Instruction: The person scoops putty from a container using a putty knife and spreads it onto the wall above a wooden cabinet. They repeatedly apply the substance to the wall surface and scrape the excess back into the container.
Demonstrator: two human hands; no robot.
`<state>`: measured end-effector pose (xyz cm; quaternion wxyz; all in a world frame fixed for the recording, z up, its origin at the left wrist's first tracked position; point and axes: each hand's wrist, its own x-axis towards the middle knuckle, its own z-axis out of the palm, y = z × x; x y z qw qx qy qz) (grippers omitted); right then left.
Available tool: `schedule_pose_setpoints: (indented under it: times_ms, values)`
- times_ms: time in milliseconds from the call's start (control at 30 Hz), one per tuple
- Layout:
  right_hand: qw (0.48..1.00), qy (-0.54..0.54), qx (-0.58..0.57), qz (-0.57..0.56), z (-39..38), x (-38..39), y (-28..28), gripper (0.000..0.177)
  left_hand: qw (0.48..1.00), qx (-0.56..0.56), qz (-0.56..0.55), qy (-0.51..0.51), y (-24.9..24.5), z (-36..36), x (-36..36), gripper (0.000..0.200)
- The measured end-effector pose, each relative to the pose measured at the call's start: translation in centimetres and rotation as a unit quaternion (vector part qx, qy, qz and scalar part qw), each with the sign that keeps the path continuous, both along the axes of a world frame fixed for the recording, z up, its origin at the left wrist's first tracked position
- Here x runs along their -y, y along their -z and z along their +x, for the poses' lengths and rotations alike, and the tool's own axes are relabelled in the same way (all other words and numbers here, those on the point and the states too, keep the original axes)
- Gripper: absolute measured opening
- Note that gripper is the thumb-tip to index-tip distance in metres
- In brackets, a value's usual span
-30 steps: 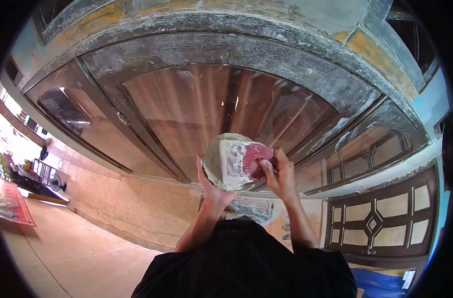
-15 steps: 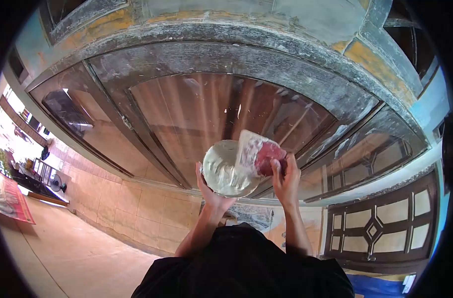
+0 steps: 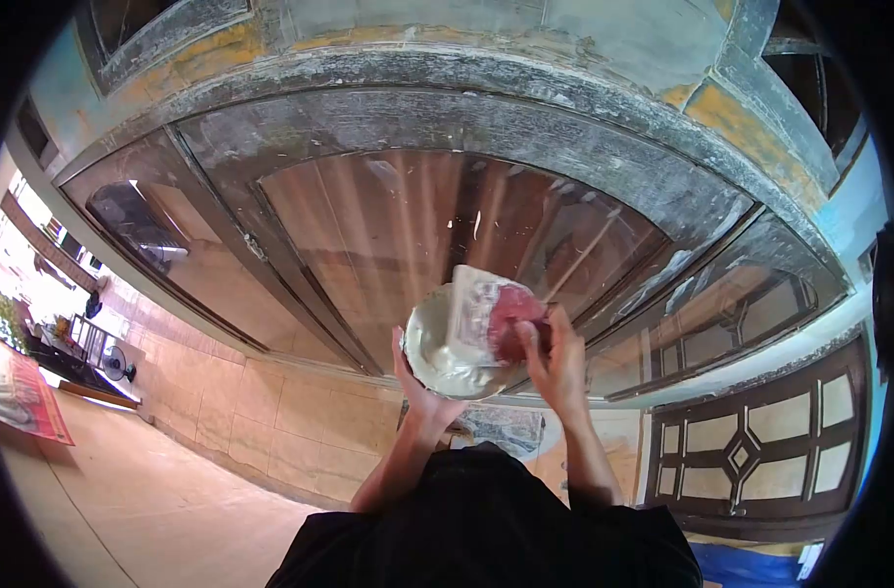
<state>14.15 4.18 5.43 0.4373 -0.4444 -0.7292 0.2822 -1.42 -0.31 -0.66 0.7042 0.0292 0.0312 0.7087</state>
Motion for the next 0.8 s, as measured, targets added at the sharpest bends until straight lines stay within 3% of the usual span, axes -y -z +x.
schedule_pose_setpoints:
  times_ms: [133, 200, 267, 333, 400, 467, 567, 700, 800]
  values:
    - [0.996, 0.081, -0.034, 0.022, -0.3, -1.9, -0.2, 0.014, 1.000, -0.006, -0.016, 0.017, 0.7, 0.2, 0.2, 0.073]
    - [0.996, 0.058, -0.041, 0.045, -0.8, -1.6, 0.1, 0.013, 0.999, 0.009, -0.034, 0.012, 0.9, 0.4, -0.2, 0.074]
    - [0.999, -0.001, 0.042, -0.002, -0.7, -0.4, -0.3, 0.012, 0.999, 0.012, 0.013, 0.029, 0.2, 0.1, -0.2, 0.074]
    - [0.999, 0.006, 0.000, 0.046, -0.1, -1.2, 0.1, 0.019, 1.000, 0.001, -0.006, 0.019, -0.3, -0.2, -0.1, 0.074]
    - [0.996, 0.093, -0.003, -0.011, 0.4, -2.2, -0.5, 0.020, 0.999, 0.002, -0.033, 0.012, 0.4, -0.2, 0.0, 0.073]
    - [0.994, 0.099, -0.027, 0.044, -0.8, -2.4, -0.1, 0.020, 0.999, -0.013, -0.031, 0.019, 0.7, 0.2, -0.2, 0.072]
    - [0.998, -0.009, 0.040, 0.037, -0.9, -1.3, -0.1, 0.018, 0.999, 0.016, -0.005, 0.030, 0.1, 0.1, -0.2, 0.071]
    - [0.995, 0.094, -0.006, 0.028, 0.6, -2.7, -0.4, 0.016, 0.998, -0.012, -0.058, 0.013, 0.4, -0.4, 0.0, 0.071]
    - [0.996, 0.059, 0.016, 0.061, -1.3, -2.5, 0.5, 0.016, 0.999, 0.024, -0.019, 0.029, 1.0, -0.1, -0.4, 0.072]
